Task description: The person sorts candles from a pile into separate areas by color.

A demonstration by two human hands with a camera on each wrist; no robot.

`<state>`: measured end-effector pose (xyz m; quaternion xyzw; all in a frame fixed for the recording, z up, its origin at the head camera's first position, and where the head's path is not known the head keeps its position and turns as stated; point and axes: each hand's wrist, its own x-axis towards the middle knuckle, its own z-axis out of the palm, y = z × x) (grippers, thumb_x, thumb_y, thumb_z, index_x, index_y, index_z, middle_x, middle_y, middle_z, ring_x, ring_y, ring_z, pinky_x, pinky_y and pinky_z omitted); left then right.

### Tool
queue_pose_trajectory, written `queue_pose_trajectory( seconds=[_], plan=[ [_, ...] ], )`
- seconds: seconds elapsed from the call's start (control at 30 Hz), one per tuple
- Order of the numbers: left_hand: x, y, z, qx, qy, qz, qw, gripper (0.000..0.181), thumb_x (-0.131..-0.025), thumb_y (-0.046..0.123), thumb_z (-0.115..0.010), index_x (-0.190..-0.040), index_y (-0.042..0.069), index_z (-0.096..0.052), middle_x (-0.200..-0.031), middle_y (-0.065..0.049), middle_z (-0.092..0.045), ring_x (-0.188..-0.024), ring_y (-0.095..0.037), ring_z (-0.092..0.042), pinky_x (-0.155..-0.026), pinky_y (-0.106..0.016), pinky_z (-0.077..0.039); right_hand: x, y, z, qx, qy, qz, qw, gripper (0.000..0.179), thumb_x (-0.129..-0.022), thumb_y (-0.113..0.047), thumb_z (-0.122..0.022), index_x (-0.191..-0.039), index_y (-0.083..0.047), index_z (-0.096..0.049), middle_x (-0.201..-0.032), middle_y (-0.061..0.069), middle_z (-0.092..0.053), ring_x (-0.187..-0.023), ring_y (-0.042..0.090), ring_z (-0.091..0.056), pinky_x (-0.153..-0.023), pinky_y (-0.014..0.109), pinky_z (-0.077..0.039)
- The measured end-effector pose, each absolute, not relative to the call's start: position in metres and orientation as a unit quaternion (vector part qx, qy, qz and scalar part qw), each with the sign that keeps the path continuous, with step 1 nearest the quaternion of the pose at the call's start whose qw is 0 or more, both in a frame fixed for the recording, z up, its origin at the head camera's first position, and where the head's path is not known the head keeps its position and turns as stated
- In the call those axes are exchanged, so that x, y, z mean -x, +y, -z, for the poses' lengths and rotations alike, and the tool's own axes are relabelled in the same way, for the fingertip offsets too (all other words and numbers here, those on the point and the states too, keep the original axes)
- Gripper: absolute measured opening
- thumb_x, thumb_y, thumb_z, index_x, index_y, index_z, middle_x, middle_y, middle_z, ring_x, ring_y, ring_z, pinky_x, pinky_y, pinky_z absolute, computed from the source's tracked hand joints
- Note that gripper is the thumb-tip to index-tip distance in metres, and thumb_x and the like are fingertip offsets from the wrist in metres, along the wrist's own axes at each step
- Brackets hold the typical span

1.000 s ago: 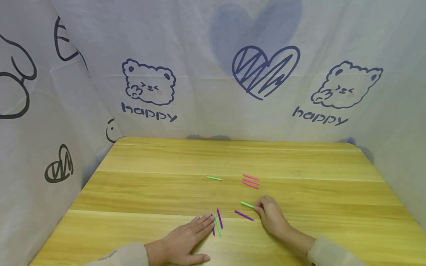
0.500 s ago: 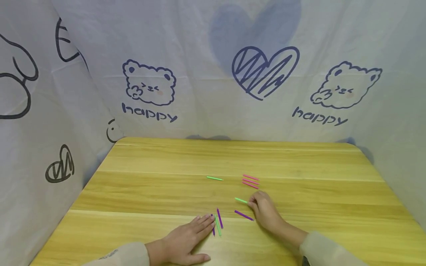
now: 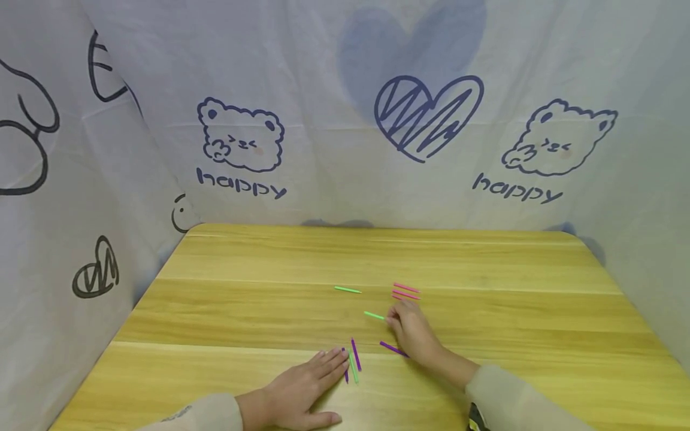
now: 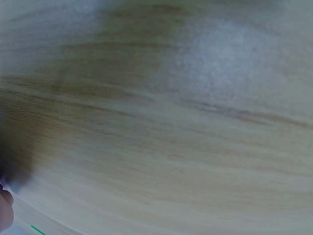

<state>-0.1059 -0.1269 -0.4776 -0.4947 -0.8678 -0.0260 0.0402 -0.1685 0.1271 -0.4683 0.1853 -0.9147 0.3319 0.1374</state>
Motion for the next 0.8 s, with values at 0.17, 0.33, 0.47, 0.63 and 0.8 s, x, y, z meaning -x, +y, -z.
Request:
queue_pose_trajectory(
  seconds=[0.17,0.33,0.47,0.63,0.8],
  plan=[
    [0.106,-0.126,0.478,0.493,-0.869,0.033,0.036,0.075,-0.094,0.058,-0.033,-0.139,-0.002,-0.038,-0.147,-0.017,-0.036,-0.136,-0.028,-0.035,-0.109,-0.038,-0.036,0.173,0.117,0.466,-0.189,-0.914,-0.335,0.134,0.009,-0.082,0.001,-0.064,-0.076,-0.002,-0.059,-0.074,0.002,-0.055,-0.073,0.012,-0.048,-0.063,0.023,-0.048],
    [0.105,-0.126,0.477,0.492,-0.869,0.043,0.026,0.075,-0.094,0.057,-0.033,-0.139,-0.002,-0.037,-0.147,-0.017,-0.035,-0.137,-0.028,-0.034,-0.109,-0.039,-0.036,0.179,0.108,0.462,-0.206,-0.912,-0.323,0.144,0.006,-0.083,-0.001,-0.064,-0.078,-0.001,-0.06,-0.075,0.003,-0.057,-0.073,0.013,-0.05,-0.07,0.027,-0.051],
    [0.106,-0.126,0.478,0.492,-0.869,0.048,0.021,0.075,-0.094,0.057,-0.033,-0.139,-0.002,-0.037,-0.148,-0.017,-0.034,-0.137,-0.028,-0.033,-0.109,-0.041,-0.037,0.185,0.1,0.459,-0.221,-0.908,-0.322,0.152,0.005,-0.083,-0.002,-0.063,-0.08,-0.001,-0.06,-0.076,0.002,-0.056,-0.074,0.013,-0.049,-0.068,0.025,-0.048],
    [0.107,-0.125,0.478,0.492,-0.869,0.053,0.015,0.076,-0.094,0.058,-0.032,-0.14,-0.002,-0.036,-0.148,-0.018,-0.034,-0.137,-0.029,-0.033,-0.108,-0.042,-0.037,0.192,0.088,0.457,-0.236,-0.904,-0.316,0.166,0.005,-0.083,-0.002,-0.064,-0.08,-0.001,-0.06,-0.077,0.003,-0.057,-0.075,0.013,-0.05,-0.068,0.024,-0.048],
    [0.106,-0.125,0.479,0.494,-0.868,0.051,0.021,0.076,-0.094,0.058,-0.032,-0.14,-0.002,-0.036,-0.148,-0.018,-0.033,-0.137,-0.029,-0.033,-0.108,-0.041,-0.037,0.196,0.077,0.455,-0.227,-0.907,-0.318,0.16,0.005,-0.084,-0.003,-0.063,-0.08,-0.001,-0.061,-0.078,0.004,-0.058,-0.078,0.016,-0.051,-0.07,0.026,-0.049]
  ],
)
